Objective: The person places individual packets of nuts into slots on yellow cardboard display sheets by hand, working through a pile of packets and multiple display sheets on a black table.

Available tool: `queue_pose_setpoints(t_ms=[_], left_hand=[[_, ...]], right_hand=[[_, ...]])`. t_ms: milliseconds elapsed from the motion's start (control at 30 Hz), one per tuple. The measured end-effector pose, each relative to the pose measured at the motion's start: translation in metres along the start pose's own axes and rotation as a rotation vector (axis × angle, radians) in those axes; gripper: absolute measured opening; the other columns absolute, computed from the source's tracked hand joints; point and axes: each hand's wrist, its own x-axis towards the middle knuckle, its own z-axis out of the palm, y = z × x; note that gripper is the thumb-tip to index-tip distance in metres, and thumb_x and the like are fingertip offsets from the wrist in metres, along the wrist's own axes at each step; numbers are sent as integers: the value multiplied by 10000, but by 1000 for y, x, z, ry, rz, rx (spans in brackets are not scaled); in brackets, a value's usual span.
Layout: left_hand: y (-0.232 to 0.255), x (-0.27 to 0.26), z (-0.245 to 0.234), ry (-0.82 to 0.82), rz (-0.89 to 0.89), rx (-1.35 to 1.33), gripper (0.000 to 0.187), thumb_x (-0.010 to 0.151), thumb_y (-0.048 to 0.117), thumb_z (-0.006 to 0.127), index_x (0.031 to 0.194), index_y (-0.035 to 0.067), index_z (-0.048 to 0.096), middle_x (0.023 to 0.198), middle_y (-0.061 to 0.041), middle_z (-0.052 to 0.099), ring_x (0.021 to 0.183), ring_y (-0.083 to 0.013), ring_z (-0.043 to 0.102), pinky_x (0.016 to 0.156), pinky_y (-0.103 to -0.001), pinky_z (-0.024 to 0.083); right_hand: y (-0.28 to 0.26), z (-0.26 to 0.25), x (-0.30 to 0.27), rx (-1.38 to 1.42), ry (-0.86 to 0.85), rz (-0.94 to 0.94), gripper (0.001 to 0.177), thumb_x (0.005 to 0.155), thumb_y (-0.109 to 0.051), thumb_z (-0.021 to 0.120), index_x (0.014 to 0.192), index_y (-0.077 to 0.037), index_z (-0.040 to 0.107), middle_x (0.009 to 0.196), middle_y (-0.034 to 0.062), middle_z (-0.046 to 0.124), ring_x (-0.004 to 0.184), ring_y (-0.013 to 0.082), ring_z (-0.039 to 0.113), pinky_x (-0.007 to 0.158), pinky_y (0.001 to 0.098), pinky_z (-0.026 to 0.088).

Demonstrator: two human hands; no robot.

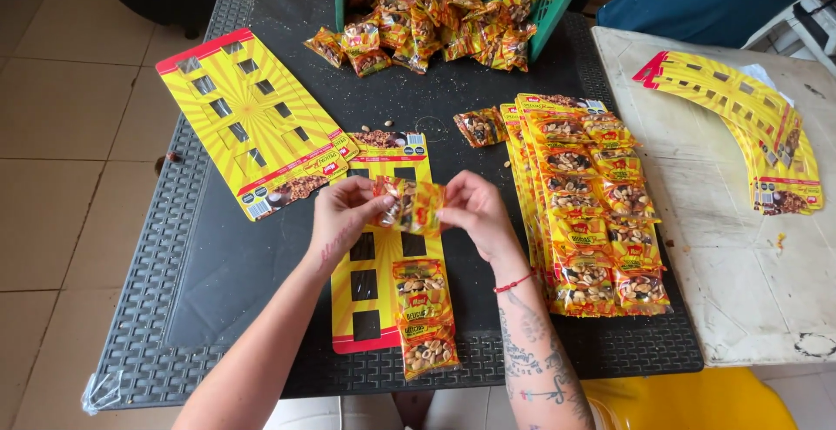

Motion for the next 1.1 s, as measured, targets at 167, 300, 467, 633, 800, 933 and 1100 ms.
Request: queue_pose_setpoints(t_ms=[167,300,467,633,800,933,1100], left_hand=[[-9,5,-5,-165,170,135,106,829,62,854,918,21,813,704,-122,695,638,-151,655,605,-310,604],[15,-18,11,-296,124,293,427,750,78,915,1131,58,723,820,-144,761,737,-221,724,700,-334,619],[29,-10,1,-383,-61,386,374,838,16,823,1164,41,641,938,-219,765,878,-332,766,775,-390,638],[39,-17,4,-426,-214,447,367,871,-14,759,1193,33,590,976,-245,731,633,-193,732,587,-250,636],[6,-5,1,-387,-16,731,307,894,-1,750,1168,66,628,963,-216,745,752,-338,775,646,-359,652],[14,-11,6,-297,64,912,294,896,62,774,1138,93,611,953,-153,766,794,-322,774,674,-350,656],[-6,-14,9,-198,273,1035,207,954,14,672,1034,114,509,853,-167,709,771,-367,725,691,-445,627]], right_hand=[[-4,15,-4,-4,-175,-5,296,773,-124,843,998,-17,684,827,123,704,750,149,670,618,270,592],[-9,24,-7,-171,-169,-11,120,805,53,765,879,-25,711,710,63,681,651,99,622,537,206,531],[-23,12,-13,-128,-162,240,155,793,102,741,895,30,649,730,107,643,589,146,653,432,257,596],[-22,9,-12,-241,-197,333,172,788,105,725,928,48,644,790,149,640,553,184,682,421,266,600],[-6,7,-4,-447,-90,217,198,758,126,760,924,54,679,803,217,718,538,238,718,387,300,607],[-8,18,-4,-489,-23,164,210,734,110,805,889,41,682,768,196,728,510,190,695,363,263,589],[-5,20,-5,-449,1,218,165,739,100,773,855,43,671,748,206,718,481,199,693,372,266,595]])
